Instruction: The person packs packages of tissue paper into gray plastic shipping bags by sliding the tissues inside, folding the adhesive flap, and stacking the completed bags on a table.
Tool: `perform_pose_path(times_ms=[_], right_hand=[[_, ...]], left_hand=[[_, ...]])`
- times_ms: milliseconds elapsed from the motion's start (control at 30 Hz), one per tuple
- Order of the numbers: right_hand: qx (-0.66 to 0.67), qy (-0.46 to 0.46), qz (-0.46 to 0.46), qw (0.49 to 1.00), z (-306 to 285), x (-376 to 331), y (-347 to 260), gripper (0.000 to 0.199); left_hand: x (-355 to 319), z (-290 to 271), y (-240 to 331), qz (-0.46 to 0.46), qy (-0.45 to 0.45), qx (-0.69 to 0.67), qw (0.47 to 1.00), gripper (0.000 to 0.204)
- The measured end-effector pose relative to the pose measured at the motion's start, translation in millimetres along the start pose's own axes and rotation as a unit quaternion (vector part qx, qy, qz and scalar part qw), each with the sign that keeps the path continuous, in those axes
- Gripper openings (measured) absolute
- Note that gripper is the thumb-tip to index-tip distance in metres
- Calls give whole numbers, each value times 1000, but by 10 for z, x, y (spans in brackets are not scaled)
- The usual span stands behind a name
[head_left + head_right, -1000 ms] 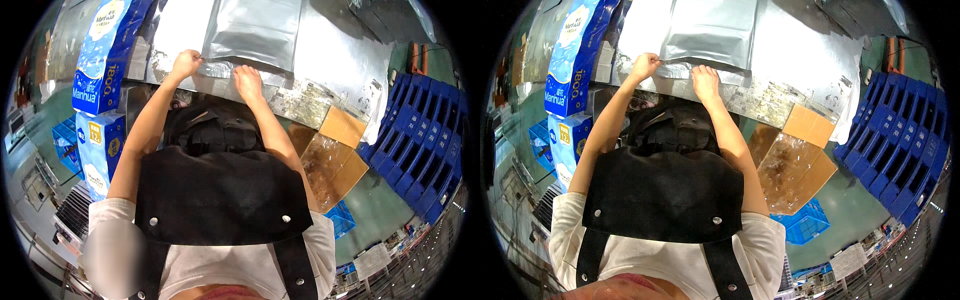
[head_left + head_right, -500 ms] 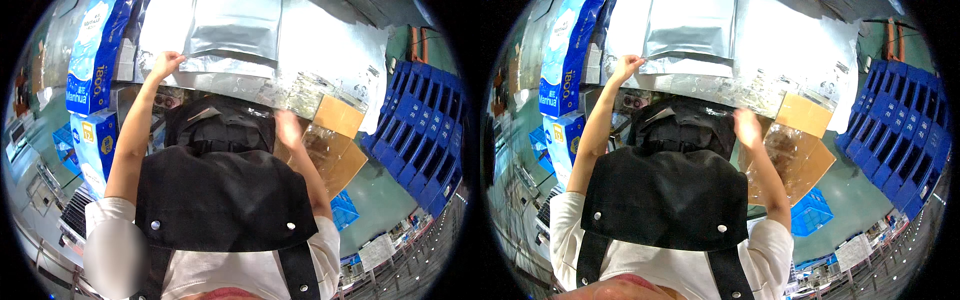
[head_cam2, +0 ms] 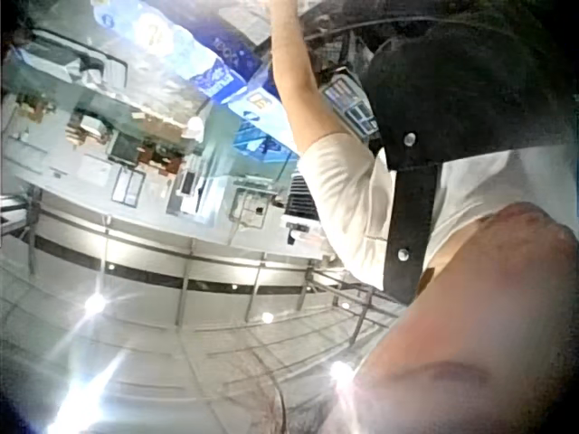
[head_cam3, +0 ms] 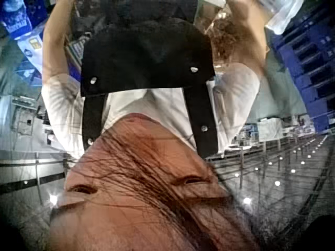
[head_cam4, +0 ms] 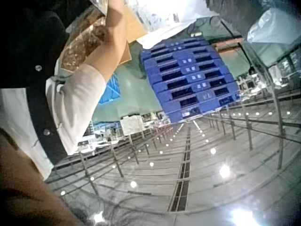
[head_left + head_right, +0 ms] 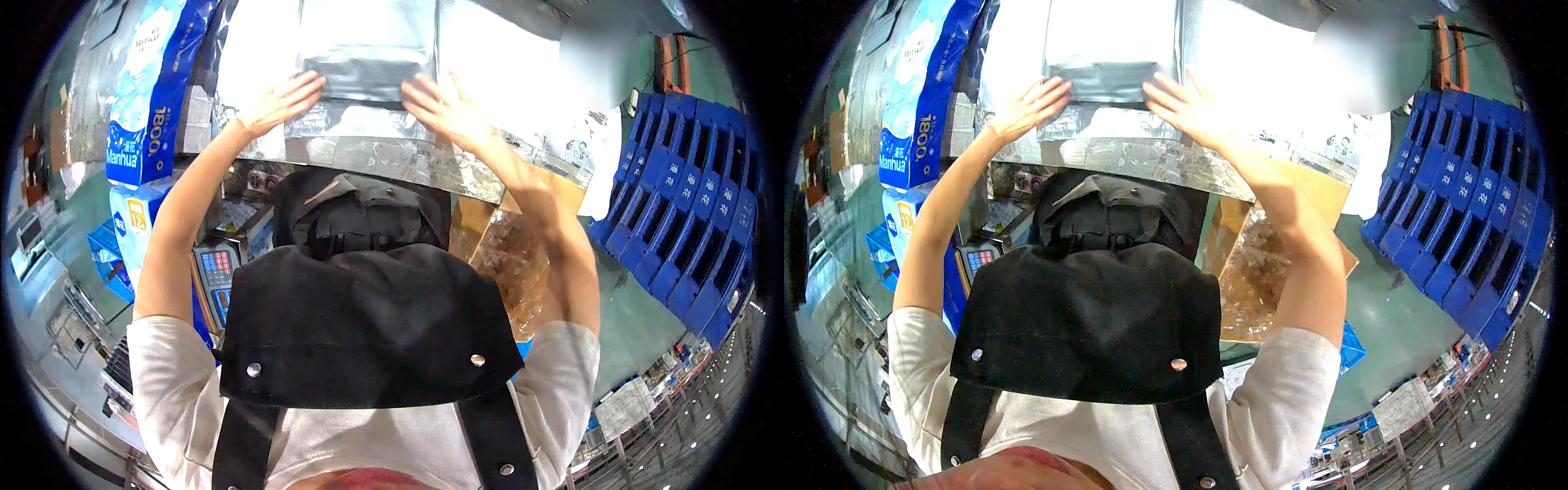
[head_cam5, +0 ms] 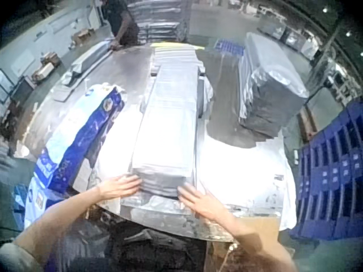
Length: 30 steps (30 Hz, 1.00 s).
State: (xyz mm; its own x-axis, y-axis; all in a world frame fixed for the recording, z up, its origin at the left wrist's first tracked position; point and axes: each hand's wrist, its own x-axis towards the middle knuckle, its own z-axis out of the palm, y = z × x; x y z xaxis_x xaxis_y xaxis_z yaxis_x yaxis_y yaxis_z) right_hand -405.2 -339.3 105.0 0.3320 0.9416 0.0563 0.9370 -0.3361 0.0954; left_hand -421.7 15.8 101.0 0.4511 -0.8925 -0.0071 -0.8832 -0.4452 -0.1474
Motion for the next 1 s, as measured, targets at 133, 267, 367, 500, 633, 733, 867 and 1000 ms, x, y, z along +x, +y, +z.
perform_pose_path(times_ms=[133,267,367,500,633,733,867,1000], right_hand=[[398,-47,284,871,164,-163,87,26],[252,52,289,922,46,-118,503,8],[243,-34,352,903,-22,237,1023,7],[404,-210,493,742,344,961,1277,12],[609,138,622,472,1091,893,1029,44],[649,231,653,315,602,1062,1056,68],[714,112,586,367,-271,1118,1314,81],[696,248,422,525,-1135,437,1646,92]], left_hand=[[-329,168,-122,-113,-81,-195,971,24],[-333,201,-445,-262,-36,-351,898,23],[79,132,-1064,-286,-125,-430,847,18],[444,571,-1291,-360,-28,-514,778,22],[841,836,-1073,-590,172,-566,549,53],[1213,443,-1027,-594,258,-668,367,56],[1242,-304,-1320,-603,177,-716,304,49],[1930,-779,-1200,-498,277,-806,162,38]])
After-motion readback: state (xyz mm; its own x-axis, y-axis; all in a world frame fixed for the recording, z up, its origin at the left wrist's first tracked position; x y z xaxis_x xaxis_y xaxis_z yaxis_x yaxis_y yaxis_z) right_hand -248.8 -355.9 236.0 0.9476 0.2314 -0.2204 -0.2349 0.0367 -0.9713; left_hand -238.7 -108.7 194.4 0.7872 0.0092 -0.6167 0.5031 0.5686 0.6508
